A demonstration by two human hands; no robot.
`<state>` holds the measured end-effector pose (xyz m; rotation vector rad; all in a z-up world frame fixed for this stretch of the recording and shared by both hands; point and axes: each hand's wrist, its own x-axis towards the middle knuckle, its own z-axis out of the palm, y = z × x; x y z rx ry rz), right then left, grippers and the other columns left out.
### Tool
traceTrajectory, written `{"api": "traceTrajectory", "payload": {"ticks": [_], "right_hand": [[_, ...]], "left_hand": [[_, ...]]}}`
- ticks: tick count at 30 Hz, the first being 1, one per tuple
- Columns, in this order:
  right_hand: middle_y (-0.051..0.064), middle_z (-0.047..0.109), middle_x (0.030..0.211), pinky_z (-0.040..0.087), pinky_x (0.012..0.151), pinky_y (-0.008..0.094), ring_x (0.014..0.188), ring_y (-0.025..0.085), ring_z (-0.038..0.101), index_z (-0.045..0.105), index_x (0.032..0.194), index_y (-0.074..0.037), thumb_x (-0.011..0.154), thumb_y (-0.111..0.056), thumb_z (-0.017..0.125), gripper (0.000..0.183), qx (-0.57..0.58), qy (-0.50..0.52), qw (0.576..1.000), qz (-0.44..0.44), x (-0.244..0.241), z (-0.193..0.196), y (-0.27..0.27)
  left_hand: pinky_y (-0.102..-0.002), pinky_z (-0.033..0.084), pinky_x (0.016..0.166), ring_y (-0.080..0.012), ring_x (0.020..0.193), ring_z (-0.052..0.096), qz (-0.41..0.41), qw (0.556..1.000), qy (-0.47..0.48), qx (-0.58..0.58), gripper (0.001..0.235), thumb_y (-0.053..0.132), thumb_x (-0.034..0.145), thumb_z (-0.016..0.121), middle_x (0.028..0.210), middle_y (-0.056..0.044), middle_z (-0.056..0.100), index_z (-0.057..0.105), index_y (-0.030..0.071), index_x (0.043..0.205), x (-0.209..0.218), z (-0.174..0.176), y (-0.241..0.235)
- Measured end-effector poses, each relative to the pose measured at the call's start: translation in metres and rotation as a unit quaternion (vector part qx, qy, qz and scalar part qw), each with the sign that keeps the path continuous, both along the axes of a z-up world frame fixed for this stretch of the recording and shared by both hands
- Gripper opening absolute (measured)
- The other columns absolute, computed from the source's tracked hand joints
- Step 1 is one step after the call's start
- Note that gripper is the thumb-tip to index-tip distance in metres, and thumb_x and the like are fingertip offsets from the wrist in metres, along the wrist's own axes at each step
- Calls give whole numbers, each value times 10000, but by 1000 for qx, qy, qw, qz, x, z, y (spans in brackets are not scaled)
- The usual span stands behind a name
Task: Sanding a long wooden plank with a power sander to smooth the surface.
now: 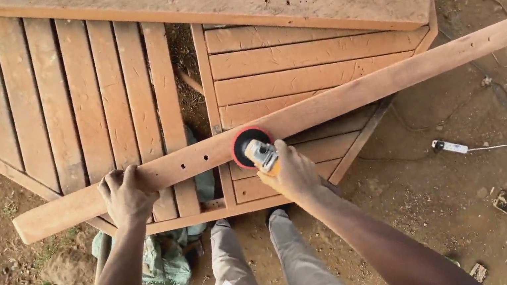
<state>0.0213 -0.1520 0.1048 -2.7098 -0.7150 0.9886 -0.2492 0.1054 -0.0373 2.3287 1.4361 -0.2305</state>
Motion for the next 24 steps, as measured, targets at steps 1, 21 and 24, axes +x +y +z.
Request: {"api": "traceTrajectory", "payload": {"ticks": [1,21,24], "right_hand": [[246,640,1179,565,903,580,1076,478,671,442,1362,-57,841,-501,715,737,6,-12,1000,14,0,3,-2],[244,659,1184,535,908,545,1102,447,670,364,1380,-95,833,-610,764,851,-68,-82,987,-119,-7,11,7],[243,677,1166,524,927,520,1086,439,679,401,1363,-66,819,-585,786,845,-27,-82,994,-65,-45,9,47]], "left_hand": [[-413,252,1257,-292,1446,258,-4,1000,0,3,887,362,580,873,1375,-54,424,548,275,1400,-2,-3,0],[-549,80,1285,-397,1562,-9,82,994,-33,-62,1160,361,685,868,1657,-220,106,220,111,1615,-22,87,-1],[-552,-28,1268,-449,1546,-47,230,966,-68,-94,1372,491,624,897,1656,-282,-2,76,42,1628,-66,113,23]]}}
